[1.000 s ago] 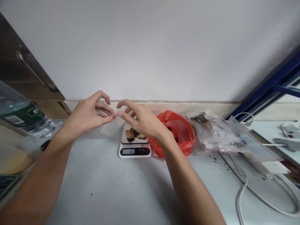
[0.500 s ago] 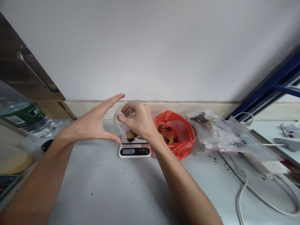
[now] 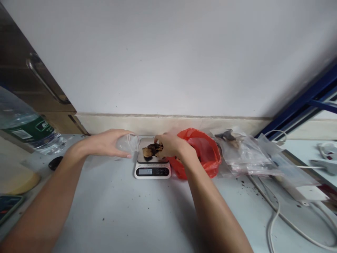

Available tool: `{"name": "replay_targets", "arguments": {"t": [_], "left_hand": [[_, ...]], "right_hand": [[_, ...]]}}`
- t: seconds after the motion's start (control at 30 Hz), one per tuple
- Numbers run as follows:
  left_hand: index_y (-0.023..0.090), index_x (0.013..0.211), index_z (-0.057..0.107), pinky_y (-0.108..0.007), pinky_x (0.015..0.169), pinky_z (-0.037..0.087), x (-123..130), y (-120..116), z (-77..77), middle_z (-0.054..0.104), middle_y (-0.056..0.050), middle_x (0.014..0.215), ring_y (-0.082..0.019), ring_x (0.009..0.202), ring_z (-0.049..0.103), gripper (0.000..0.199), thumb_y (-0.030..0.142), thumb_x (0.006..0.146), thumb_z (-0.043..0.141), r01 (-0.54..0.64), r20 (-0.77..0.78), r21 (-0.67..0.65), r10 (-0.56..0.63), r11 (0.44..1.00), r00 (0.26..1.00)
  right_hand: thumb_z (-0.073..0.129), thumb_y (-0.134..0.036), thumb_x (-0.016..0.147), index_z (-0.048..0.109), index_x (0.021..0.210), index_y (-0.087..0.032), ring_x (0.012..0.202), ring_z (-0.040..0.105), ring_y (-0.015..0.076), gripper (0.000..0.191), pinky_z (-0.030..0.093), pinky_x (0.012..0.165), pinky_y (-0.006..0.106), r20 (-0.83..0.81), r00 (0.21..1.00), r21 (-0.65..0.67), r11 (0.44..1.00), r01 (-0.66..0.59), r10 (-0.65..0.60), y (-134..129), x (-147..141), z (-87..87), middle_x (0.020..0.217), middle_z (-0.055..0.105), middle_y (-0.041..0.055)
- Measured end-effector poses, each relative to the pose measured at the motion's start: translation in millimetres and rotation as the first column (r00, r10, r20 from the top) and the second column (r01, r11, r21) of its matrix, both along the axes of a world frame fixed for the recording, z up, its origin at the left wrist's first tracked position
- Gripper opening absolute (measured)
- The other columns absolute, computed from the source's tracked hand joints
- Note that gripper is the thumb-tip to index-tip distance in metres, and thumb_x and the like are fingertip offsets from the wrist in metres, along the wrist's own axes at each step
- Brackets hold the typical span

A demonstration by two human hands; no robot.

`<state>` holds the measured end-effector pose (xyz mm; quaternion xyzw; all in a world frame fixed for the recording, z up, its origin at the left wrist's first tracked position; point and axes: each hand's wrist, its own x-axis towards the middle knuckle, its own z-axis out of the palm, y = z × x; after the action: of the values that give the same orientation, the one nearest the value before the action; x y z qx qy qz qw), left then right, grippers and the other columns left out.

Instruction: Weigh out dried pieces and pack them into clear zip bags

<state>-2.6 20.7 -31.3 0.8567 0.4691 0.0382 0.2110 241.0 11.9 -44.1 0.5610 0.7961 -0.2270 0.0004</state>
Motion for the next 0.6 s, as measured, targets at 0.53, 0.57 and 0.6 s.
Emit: {"name": "replay_targets", "arguments": {"t": [0.53,0.57,0.6], "left_hand": [[0.023,0.119,0.067,-0.039,0.097,0.049,12.9,-3.3,-6.2,0.073,-0.008,0.125,-0.031,0.116,0.066,0.053,0.046,0.072,0.076,0.085,0.095,-0.023,-0.083,0.996,0.992],[0.024,0.119,0.067,-0.039,0.096,0.049,12.5,-2.3,-7.1,0.072,-0.008,0.125,-0.031,0.115,0.066,0.052,0.047,0.073,0.075,0.088,0.095,-0.022,-0.086,0.996,0.992],[0.024,0.118,0.067,-0.039,0.095,0.050,12.2,-1.6,-7.8,0.073,-0.008,0.124,-0.031,0.114,0.066,0.050,0.047,0.074,0.074,0.091,0.096,-0.022,-0.089,0.996,0.991]], "right_hand": [[0.067,-0.007,0.076,0.076,0.103,-0.019,0.085,0.070,0.0182,0.031,0.048,0.066,0.023,-0.073,0.996,-0.013,0.998,0.055,-0.056,11.6,-0.4,-11.9,0.103,0.077,0.0068],[0.068,-0.008,0.076,0.076,0.102,-0.019,0.087,0.070,0.0183,0.030,0.049,0.068,0.023,-0.104,0.994,-0.014,0.999,0.045,-0.046,12.2,1.3,-11.9,0.103,0.077,0.0061],[0.069,-0.008,0.075,0.076,0.101,-0.020,0.088,0.070,0.0183,0.029,0.050,0.070,0.023,-0.136,0.990,-0.015,0.999,0.039,-0.041,12.4,3.0,-11.1,0.102,0.077,0.0055]]}}
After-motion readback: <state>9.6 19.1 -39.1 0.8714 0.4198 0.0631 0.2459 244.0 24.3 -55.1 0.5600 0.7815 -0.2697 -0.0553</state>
